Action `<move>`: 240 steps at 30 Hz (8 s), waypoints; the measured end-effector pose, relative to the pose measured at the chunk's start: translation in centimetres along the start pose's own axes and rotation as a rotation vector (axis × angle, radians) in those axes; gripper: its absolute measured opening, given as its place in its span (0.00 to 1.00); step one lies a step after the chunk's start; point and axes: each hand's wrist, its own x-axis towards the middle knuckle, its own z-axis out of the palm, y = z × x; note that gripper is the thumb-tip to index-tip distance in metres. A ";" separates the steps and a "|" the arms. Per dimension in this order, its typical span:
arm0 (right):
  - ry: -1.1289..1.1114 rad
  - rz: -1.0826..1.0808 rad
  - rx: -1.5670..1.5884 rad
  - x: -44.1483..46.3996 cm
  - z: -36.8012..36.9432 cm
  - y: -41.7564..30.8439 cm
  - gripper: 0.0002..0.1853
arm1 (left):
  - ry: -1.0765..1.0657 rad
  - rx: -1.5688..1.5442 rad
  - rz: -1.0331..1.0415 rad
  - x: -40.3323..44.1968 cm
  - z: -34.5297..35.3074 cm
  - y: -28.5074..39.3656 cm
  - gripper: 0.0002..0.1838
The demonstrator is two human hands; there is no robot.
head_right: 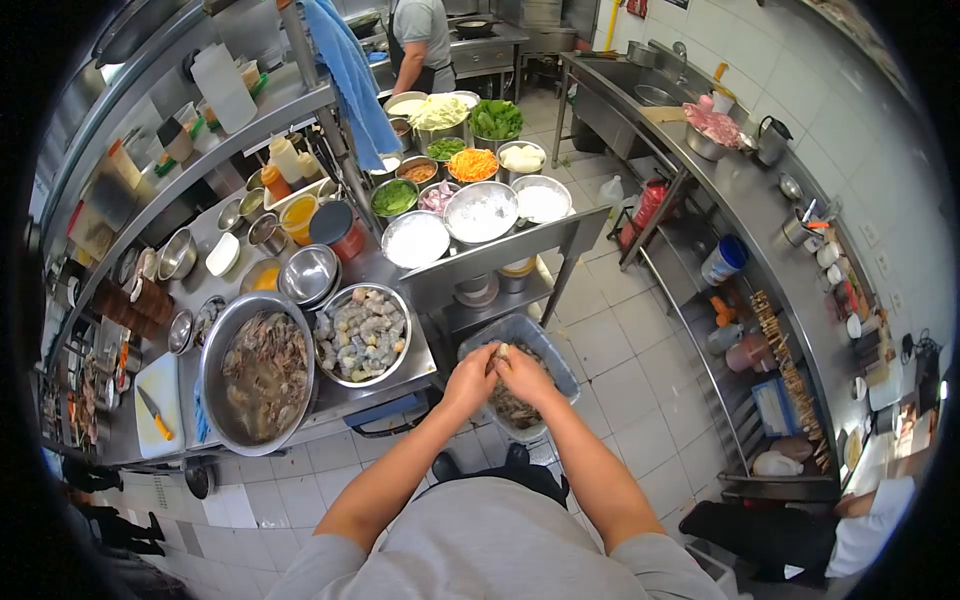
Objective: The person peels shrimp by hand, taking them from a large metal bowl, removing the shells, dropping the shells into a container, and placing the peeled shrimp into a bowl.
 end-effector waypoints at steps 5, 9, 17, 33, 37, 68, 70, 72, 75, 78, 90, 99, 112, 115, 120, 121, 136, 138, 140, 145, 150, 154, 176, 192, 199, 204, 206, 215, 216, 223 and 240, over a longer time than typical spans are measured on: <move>0.098 0.007 -0.174 -0.6 1.1 -0.3 0.16 | 0.021 0.031 0.034 -0.3 0.4 0.1 0.20; 0.172 -0.012 -0.201 -0.1 1.4 -0.1 0.14 | -0.045 -0.017 0.004 -0.2 0.1 -0.6 0.21; 0.101 0.083 0.113 1.8 0.3 3.3 0.14 | -0.475 -0.923 -0.347 0.6 -2.3 -0.3 0.25; 0.294 -0.062 -0.231 1.6 -2.2 2.3 0.17 | -0.322 -1.019 -0.556 -0.3 -2.0 -1.1 0.17; 0.399 -0.091 -0.264 0.9 -1.8 0.3 0.17 | -0.303 -0.946 -0.526 0.0 -1.3 -1.7 0.18; 0.418 0.073 0.003 2.8 -2.1 1.7 0.07 | -0.162 -1.224 -0.449 -0.2 -2.1 -0.5 0.16; 0.394 0.117 -0.094 2.5 -2.4 2.2 0.07 | -0.099 -1.246 -0.466 0.1 -1.4 -1.4 0.16; 0.219 0.074 -0.137 2.3 -2.0 3.6 0.10 | -0.039 -1.265 -0.483 0.3 -0.8 -2.3 0.16; 0.151 -0.068 0.040 1.6 -1.1 4.3 0.17 | -0.005 -1.180 -0.446 0.5 -0.2 -3.2 0.16; -0.051 0.061 0.280 0.4 -2.0 -0.2 0.24 | 0.060 -1.101 -0.448 0.5 0.5 -3.0 0.15; 0.122 -0.287 -0.371 -1.0 -0.6 -2.1 0.15 | -0.182 -1.027 -0.636 0.4 -1.0 -3.1 0.16; 0.136 -0.192 -0.454 -0.3 0.8 -0.9 0.08 | -0.121 -0.841 -0.612 -0.7 0.8 -4.5 0.14; 0.056 0.329 0.632 1.6 0.8 3.0 0.12 | 0.063 -1.024 -0.478 -1.0 -0.9 -2.2 0.13; -0.102 0.345 0.818 1.0 0.8 2.7 0.12 | 0.085 -1.182 -0.570 -0.9 -1.2 -2.0 0.13; -0.227 0.243 0.658 0.1 0.4 1.4 0.12 | 0.069 -1.265 -0.540 -1.0 -0.6 -3.3 0.12; -0.210 0.188 0.518 0.0 0.5 1.7 0.13 | 0.011 -1.097 -0.496 -1.0 -0.6 -3.5 0.13; 0.025 0.226 -0.088 0.8 -0.7 8.2 0.10 | 0.151 -0.381 -0.175 -2.2 -5.5 -2.9 0.10; 0.054 0.174 -0.029 0.0 -0.2 9.9 0.12 | 0.259 -0.394 -0.178 -1.8 -8.0 -4.7 0.10; -0.037 0.279 0.086 -0.7 -0.5 7.6 0.24 | 0.348 -0.287 -0.157 -1.5 -11.5 -5.4 0.12; -0.056 0.190 -0.051 -0.7 2.3 11.1 0.29 | 0.450 0.309 -0.016 -2.1 -18.3 -8.9 0.15; -0.040 0.256 0.077 -1.3 2.0 12.2 0.25 | 0.605 -0.259 -0.305 -6.0 -22.0 -11.6 0.12; 0.043 0.214 0.047 -1.6 1.9 12.6 0.22 | 0.447 -0.441 -0.366 -9.9 -23.8 -7.4 0.14; 0.018 0.448 0.369 -2.0 -0.2 8.8 0.19 | 0.753 0.560 -0.416 -14.9 -36.7 -14.2 0.20; -0.162 0.347 0.363 -0.4 2.6 6.9 0.16 | 0.099 0.709 -0.993 -18.5 -41.4 -23.8 0.26; -0.154 0.370 0.403 -0.4 2.3 6.5 0.16 | 0.050 0.462 -0.957 -20.5 -41.0 -22.1 0.27; -0.155 0.355 0.432 -0.3 2.2 6.5 0.16 | 0.062 0.328 -0.877 -21.1 -40.2 -18.6 0.26; -0.145 0.331 0.431 -0.2 2.0 6.0 0.16 | 0.215 0.230 -0.822 -20.8 -40.3 -16.6 0.24; -0.085 -0.208 0.224 1.0 -0.9 -11.0 0.26 | 0.190 -0.312 -0.279 -10.1 -33.0 -3.0 0.20; -0.047 -0.346 0.128 1.3 -0.7 -12.4 0.28 | 0.116 -0.338 -0.263 -8.4 -30.6 -2.4 0.23; -0.092 -0.464 -0.194 2.3 0.4 -13.5 0.25 | -0.292 -0.630 -0.154 -0.1 -14.6 -1.3 0.39; -0.080 -0.006 0.161 1.3 1.1 -0.7 0.12 | 0.105 0.322 0.332 0.5 -3.8 -1.1 0.25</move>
